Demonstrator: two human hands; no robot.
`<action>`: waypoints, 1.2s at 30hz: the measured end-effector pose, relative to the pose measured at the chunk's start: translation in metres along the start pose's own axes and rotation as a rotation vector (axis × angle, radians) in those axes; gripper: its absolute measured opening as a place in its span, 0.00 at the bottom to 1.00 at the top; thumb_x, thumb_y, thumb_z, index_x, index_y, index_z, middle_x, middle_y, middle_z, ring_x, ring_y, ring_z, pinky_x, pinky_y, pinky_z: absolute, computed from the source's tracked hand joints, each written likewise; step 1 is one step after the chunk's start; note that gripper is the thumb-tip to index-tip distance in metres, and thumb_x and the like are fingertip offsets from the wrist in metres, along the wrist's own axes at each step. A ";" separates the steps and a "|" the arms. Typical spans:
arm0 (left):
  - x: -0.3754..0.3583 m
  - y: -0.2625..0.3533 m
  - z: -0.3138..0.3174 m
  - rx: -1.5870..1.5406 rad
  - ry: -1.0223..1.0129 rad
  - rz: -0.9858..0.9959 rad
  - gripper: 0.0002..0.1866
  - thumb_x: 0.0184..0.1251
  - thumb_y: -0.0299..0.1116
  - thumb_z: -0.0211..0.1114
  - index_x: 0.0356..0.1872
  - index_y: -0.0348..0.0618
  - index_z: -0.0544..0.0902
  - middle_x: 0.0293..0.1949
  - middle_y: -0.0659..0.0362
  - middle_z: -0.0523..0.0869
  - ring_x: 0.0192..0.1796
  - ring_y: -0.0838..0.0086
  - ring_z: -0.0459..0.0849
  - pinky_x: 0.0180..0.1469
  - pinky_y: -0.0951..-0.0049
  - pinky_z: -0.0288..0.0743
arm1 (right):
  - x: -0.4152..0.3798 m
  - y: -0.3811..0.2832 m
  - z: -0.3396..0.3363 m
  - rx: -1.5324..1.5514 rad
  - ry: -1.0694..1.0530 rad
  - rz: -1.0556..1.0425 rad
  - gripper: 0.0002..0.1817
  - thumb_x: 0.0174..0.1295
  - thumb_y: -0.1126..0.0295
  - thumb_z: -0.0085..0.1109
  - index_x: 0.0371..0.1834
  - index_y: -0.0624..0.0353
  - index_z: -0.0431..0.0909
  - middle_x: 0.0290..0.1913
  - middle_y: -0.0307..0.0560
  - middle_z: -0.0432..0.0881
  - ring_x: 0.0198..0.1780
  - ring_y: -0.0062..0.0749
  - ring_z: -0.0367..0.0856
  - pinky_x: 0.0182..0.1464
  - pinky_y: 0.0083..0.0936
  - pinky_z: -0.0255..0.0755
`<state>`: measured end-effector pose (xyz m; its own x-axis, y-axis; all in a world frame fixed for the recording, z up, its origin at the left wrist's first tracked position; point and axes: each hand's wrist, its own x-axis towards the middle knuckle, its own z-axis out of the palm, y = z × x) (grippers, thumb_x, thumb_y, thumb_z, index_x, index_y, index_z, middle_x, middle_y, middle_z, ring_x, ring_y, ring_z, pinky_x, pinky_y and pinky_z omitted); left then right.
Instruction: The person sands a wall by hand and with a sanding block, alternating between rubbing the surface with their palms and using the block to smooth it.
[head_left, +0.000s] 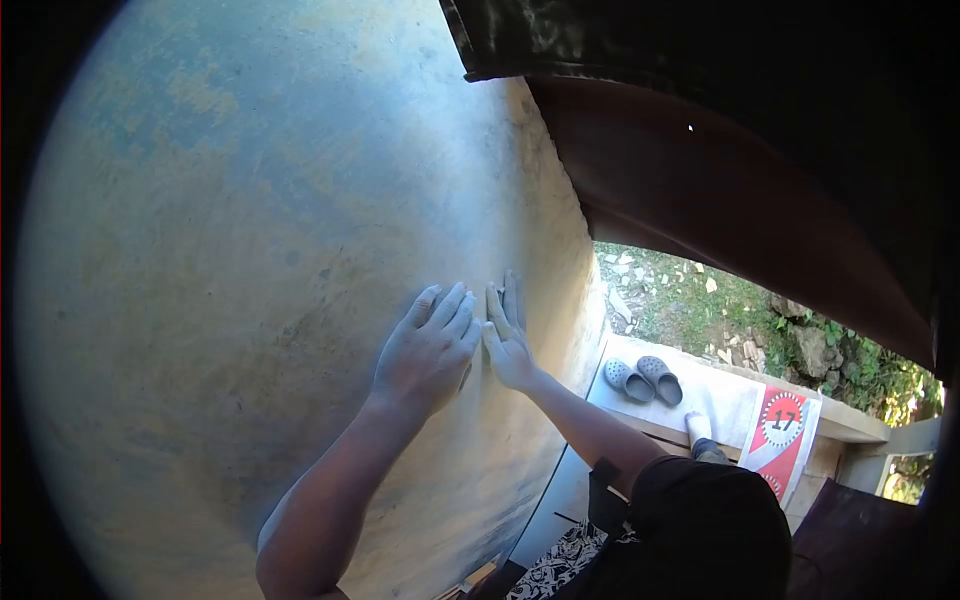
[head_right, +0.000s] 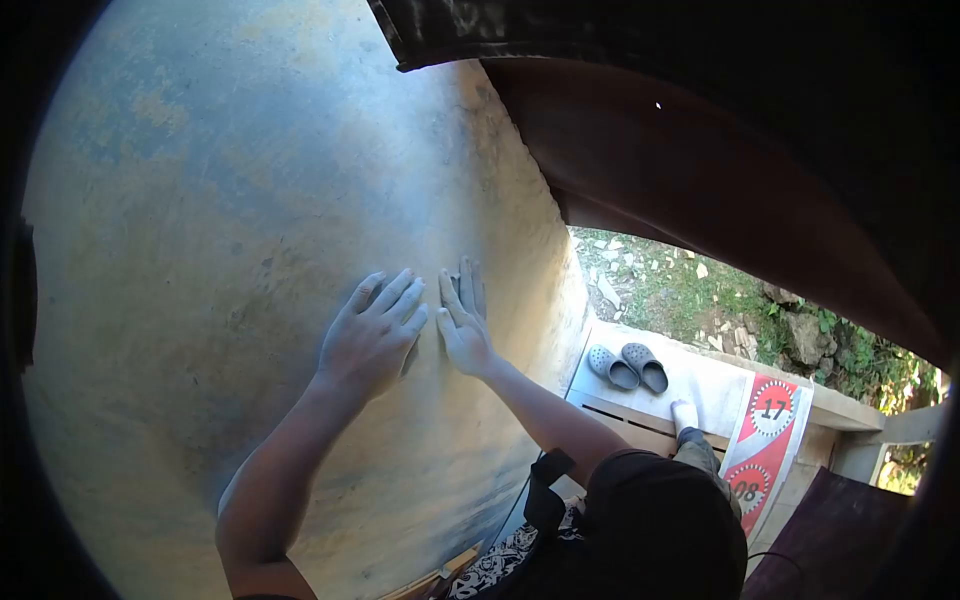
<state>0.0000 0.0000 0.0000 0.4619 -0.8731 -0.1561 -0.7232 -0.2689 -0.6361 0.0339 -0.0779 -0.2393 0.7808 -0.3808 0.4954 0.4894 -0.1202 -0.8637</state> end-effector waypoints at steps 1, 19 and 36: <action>-0.001 -0.002 -0.004 -0.021 -0.015 -0.001 0.18 0.69 0.40 0.64 0.55 0.46 0.86 0.68 0.54 0.82 0.77 0.66 0.72 0.81 0.58 0.56 | -0.005 0.011 -0.002 -0.059 -0.038 0.049 0.33 0.80 0.68 0.42 0.87 0.52 0.53 0.90 0.55 0.35 0.88 0.59 0.27 0.86 0.49 0.28; 0.017 0.005 0.007 -0.081 0.032 -0.049 0.16 0.69 0.39 0.65 0.53 0.46 0.86 0.66 0.54 0.83 0.76 0.66 0.72 0.81 0.58 0.57 | -0.055 0.098 0.008 0.052 0.110 0.295 0.32 0.84 0.64 0.36 0.88 0.52 0.48 0.89 0.56 0.37 0.89 0.53 0.33 0.86 0.42 0.31; 0.015 0.010 0.010 -0.091 -0.014 -0.036 0.16 0.71 0.41 0.64 0.54 0.48 0.86 0.66 0.56 0.82 0.76 0.67 0.72 0.80 0.57 0.56 | -0.031 0.107 -0.009 -0.037 0.206 0.398 0.33 0.83 0.63 0.38 0.88 0.54 0.46 0.89 0.54 0.40 0.89 0.52 0.33 0.86 0.40 0.32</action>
<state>0.0051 -0.0118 -0.0161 0.4954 -0.8564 -0.1452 -0.7492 -0.3367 -0.5703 0.0587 -0.0873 -0.3475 0.8098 -0.5784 0.0986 0.1497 0.0412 -0.9879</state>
